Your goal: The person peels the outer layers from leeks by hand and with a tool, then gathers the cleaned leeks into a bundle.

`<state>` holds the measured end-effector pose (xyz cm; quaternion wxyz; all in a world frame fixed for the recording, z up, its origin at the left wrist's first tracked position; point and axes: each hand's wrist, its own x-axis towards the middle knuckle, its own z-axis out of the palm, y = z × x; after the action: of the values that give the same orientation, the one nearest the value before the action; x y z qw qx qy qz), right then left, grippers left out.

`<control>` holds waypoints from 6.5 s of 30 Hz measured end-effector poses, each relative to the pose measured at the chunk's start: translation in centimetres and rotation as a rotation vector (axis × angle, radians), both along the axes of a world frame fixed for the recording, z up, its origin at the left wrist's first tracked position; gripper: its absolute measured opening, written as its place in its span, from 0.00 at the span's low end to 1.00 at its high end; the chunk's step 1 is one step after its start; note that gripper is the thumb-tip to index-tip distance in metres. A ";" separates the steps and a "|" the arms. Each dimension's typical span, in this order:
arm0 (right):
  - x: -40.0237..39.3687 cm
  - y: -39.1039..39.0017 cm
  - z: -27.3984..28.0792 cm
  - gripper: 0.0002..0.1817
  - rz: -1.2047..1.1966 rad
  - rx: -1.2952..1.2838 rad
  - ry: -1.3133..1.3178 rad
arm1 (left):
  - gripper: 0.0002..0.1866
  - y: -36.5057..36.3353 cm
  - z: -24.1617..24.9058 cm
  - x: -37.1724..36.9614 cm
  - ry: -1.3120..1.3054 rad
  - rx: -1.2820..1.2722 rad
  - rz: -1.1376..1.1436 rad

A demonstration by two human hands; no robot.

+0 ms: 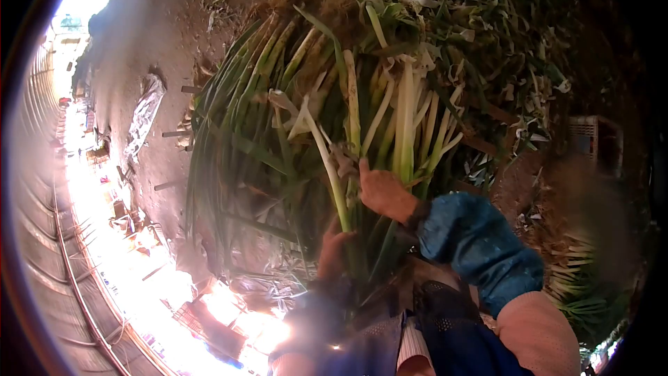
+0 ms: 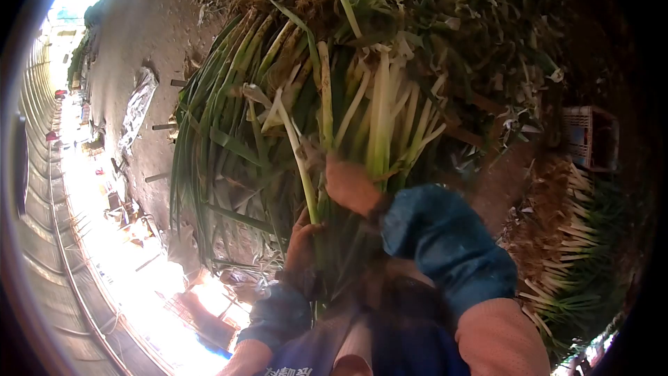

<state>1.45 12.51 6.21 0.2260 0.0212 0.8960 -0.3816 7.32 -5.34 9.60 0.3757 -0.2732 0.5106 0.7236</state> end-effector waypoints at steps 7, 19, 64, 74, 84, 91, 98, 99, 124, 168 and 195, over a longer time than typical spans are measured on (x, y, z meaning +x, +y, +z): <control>-1.0 0.5 -0.1 0.31 -0.009 0.024 0.047 | 0.33 -0.1 0.6 0.6 -0.011 -0.027 -0.097; 4.9 8.0 1.6 0.37 -0.045 0.135 -0.014 | 0.30 5.5 -2.8 1.7 0.284 -0.104 -0.305; 7.9 2.7 2.1 0.38 -0.147 0.004 -0.073 | 0.20 -1.3 -6.0 -6.4 0.410 -0.050 -0.391; 10.0 2.5 4.3 0.38 -0.178 -0.028 -0.082 | 0.30 0.4 -3.3 -2.9 0.190 0.010 -0.133; 2.5 3.6 0.1 0.29 -0.183 0.077 -0.008 | 0.33 0.8 -3.1 -1.8 0.088 -0.132 -0.082; 4.9 3.7 0.0 0.37 -0.153 0.122 0.023 | 0.35 1.4 -4.1 -0.1 0.104 -0.098 -0.146; 1.9 6.4 -3.2 0.36 -0.250 0.152 -0.067 | 0.34 3.0 -2.4 0.7 0.085 -0.117 -0.176; 2.1 6.6 -2.8 0.36 -0.255 0.146 -0.105 | 0.34 3.3 -2.3 0.4 0.057 -0.139 -0.177; 3.5 8.5 -1.3 0.35 -0.186 0.191 0.018 | 0.32 6.7 -2.2 -1.2 0.174 0.045 -0.345; -5.7 3.6 -4.9 0.35 -0.204 0.164 -0.021 | 0.12 0.8 -6.1 -6.6 1.107 -1.170 -0.821; 2.6 2.6 2.2 0.37 -0.099 -0.018 -0.063 | 0.09 2.4 -5.9 -15.9 0.909 -1.319 -0.845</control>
<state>4.08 15.14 8.41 0.2352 0.0757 0.8829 -0.3993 -8.61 -2.95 3.70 0.1394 0.0890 0.9784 0.1242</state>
